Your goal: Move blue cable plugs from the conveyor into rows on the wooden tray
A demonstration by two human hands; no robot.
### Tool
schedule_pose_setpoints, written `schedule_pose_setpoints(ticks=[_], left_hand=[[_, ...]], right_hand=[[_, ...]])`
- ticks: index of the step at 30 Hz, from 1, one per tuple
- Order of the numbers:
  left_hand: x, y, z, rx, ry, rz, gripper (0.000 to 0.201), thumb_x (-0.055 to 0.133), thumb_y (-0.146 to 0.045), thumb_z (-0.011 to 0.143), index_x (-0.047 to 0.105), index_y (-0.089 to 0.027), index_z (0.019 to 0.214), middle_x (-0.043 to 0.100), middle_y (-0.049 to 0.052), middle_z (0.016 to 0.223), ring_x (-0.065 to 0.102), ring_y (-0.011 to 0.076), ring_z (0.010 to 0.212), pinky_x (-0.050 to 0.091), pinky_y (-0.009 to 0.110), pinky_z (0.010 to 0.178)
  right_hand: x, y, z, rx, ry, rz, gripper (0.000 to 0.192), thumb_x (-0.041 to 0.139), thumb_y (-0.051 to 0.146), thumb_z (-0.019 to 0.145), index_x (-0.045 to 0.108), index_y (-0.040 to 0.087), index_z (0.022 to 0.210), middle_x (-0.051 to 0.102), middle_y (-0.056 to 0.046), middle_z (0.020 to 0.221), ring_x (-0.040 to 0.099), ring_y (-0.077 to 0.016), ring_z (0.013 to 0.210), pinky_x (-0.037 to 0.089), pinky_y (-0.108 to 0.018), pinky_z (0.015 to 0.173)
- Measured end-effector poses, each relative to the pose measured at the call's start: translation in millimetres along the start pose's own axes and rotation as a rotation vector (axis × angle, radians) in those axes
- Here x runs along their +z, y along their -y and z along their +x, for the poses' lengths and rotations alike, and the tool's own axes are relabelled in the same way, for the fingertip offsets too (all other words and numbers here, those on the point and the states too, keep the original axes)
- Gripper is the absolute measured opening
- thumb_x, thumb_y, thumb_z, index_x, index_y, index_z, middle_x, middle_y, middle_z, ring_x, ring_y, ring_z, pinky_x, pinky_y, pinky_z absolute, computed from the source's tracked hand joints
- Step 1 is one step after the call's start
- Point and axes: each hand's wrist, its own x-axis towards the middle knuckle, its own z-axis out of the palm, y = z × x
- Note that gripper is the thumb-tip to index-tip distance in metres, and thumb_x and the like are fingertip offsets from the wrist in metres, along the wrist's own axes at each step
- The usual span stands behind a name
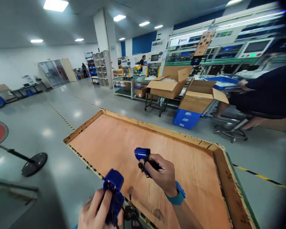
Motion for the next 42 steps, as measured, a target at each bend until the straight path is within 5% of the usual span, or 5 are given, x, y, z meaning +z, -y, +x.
schedule_pose_setpoints(ticks=[9, 20, 26, 35, 42], left_hand=[[224.3, 113, 121, -0.217, 0.416, -0.219, 0.033, 0.053, -0.042, 0.092, 0.055, -0.021, 0.119, 0.068, 0.004, 0.100, 0.070, 0.0191, 0.082, 0.052, 0.027, 0.066], [445.3, 341, 126, -0.384, 0.845, 0.004, 0.043, 0.043, -0.045, 0.095, 0.051, -0.019, 0.128, 0.063, 0.011, 0.117, 0.067, 0.0240, 0.087, 0.045, 0.032, 0.068], [485.7, 385, 114, -0.349, 0.954, -0.016, 0.046, 0.036, -0.046, 0.097, 0.049, -0.019, 0.132, 0.056, 0.015, 0.129, 0.067, 0.0265, 0.084, 0.050, 0.039, 0.067], [485.8, 368, 78, -0.222, 0.818, 0.092, 0.063, 0.042, -0.031, 0.096, 0.029, -0.007, 0.153, 0.057, 0.020, 0.119, 0.063, 0.0322, 0.100, 0.053, 0.044, 0.085], [468.1, 379, 80, -0.161, 0.711, -0.065, 0.069, 0.053, -0.037, 0.093, 0.034, -0.005, 0.151, 0.039, 0.028, 0.149, 0.047, 0.0399, 0.131, 0.047, 0.051, 0.102]], right_hand=[[7, -164, 15, 0.418, 0.020, -0.612, 0.037, 0.050, 0.058, 0.086, 0.064, 0.024, 0.088, 0.072, -0.003, 0.077, 0.068, -0.0207, 0.068, 0.046, -0.029, 0.059], [104, -260, 40, 0.987, 0.076, -1.146, 0.038, 0.043, 0.052, 0.093, 0.063, 0.023, 0.107, 0.075, -0.009, 0.093, 0.072, -0.0282, 0.080, 0.046, -0.035, 0.063], [126, -265, 40, 0.972, 0.115, -1.342, 0.033, 0.044, 0.039, 0.096, 0.062, 0.016, 0.112, 0.073, -0.011, 0.100, 0.068, -0.0278, 0.087, 0.045, -0.036, 0.071], [159, -279, 46, 0.687, -0.286, -1.478, 0.036, 0.049, 0.030, 0.090, 0.062, 0.007, 0.114, 0.064, -0.022, 0.113, 0.055, -0.0351, 0.111, 0.043, -0.049, 0.093], [279, -305, 136, 0.316, 0.247, -0.851, 0.047, 0.034, 0.014, 0.094, 0.054, 0.008, 0.136, 0.056, -0.017, 0.137, 0.041, -0.0263, 0.133, 0.038, -0.042, 0.111]])
